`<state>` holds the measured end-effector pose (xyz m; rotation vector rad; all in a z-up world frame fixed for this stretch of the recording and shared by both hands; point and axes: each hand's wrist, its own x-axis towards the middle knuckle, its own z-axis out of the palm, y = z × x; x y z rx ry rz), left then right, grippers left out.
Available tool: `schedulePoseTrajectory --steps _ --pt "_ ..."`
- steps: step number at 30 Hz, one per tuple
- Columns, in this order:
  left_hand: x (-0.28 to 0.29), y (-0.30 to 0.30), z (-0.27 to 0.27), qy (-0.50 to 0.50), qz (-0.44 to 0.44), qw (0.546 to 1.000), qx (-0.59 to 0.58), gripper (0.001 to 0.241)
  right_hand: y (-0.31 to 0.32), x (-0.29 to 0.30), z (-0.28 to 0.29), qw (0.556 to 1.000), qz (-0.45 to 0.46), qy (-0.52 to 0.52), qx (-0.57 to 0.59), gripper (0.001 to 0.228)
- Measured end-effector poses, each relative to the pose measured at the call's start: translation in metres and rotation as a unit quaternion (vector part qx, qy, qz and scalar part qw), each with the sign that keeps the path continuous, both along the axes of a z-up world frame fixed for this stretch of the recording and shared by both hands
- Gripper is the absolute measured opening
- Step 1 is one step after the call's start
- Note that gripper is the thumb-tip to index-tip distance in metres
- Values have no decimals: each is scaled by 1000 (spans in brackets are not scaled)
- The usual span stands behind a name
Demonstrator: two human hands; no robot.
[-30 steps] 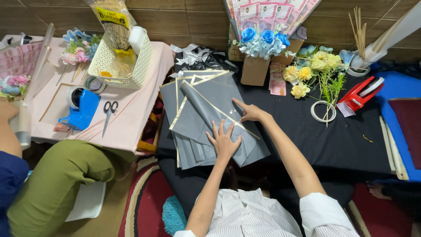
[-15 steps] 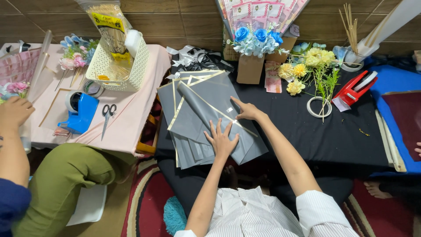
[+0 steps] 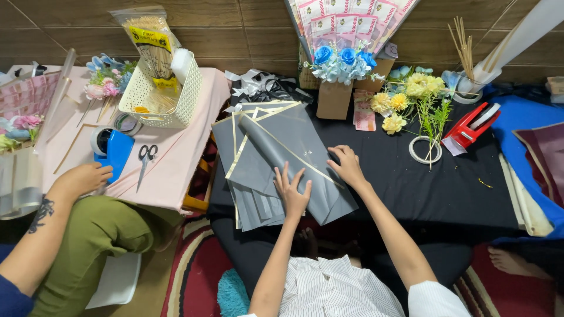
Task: Assembling a money bouquet by folding and attaching decorative wrapping paper around a fan of banknotes.
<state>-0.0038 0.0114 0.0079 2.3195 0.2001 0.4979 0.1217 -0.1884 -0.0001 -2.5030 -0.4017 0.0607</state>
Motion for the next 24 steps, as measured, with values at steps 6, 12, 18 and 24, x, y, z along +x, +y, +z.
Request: schedulePoseTrajectory --steps 6,12,18,24 --pt "3 16 6 -37 59 960 -272 44 -12 -52 12 999 -40 -22 -28 46" --pt "10 26 18 -21 87 866 -493 52 -10 -60 8 997 -34 -70 -22 50" --pt "18 30 15 15 97 861 -498 81 -9 -61 0 993 -43 -103 -39 54" --pt "38 37 10 104 81 918 -374 102 -8 -62 0 992 -50 -107 -42 54"
